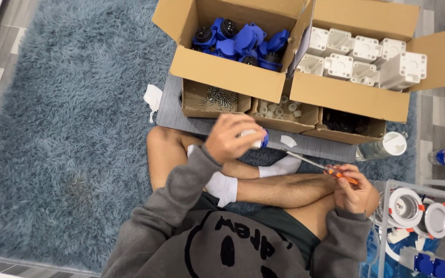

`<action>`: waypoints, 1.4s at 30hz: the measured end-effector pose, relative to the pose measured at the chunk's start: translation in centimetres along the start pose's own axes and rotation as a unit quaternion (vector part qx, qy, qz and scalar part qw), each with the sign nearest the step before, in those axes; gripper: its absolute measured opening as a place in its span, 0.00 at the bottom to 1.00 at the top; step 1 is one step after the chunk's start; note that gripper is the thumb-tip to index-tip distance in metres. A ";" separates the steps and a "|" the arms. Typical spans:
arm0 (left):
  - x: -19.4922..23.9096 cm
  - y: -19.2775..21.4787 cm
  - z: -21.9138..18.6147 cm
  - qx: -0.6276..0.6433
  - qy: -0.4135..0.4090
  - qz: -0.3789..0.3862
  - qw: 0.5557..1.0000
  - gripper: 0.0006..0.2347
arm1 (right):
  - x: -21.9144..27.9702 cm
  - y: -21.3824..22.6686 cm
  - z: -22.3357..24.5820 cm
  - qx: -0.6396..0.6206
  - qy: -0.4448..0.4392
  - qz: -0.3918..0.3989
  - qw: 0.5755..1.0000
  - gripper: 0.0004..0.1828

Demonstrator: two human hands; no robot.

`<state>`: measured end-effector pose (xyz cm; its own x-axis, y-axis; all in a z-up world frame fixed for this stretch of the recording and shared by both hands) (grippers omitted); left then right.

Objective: Assembling small hardware components by inserting parts into housings and fastening them with a screwdriver while sitting on the floor.

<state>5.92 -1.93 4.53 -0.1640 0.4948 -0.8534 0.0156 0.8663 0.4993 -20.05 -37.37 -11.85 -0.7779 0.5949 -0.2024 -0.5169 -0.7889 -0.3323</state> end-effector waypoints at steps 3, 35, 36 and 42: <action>-0.6 2.6 2.1 -0.064 0.036 -0.035 0.997 0.03 | -0.2 1.7 -1.0 0.001 0.003 0.002 1.000 0.08; 0.7 -0.7 -1.7 0.051 0.175 0.172 0.968 0.28 | 2.0 -6.5 7.0 0.042 -0.123 -0.078 0.988 0.14; 0.9 -0.8 -1.8 0.059 0.174 0.172 0.968 0.28 | 2.0 -6.3 6.9 0.042 -0.122 -0.086 0.988 0.16; 0.9 -0.8 -2.2 0.086 0.136 0.141 0.977 0.24 | 2.1 -6.7 6.7 0.045 -0.099 -0.083 0.991 0.14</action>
<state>3.56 -2.30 3.71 -0.3839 0.7001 -0.6021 0.2606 0.7077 0.6567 -20.59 -31.91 -3.90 -0.7293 0.6833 0.0355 -0.6669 -0.6982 -0.2605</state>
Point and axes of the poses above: each hand's wrist, its own x-axis away from the middle knuckle, its own y-axis out of the back of the hand, z = x × y, the point moved 6 cm from there along -x, towards the middle knuckle, and after that the axes turned 6 degrees about -y, right-handed, at the moved point
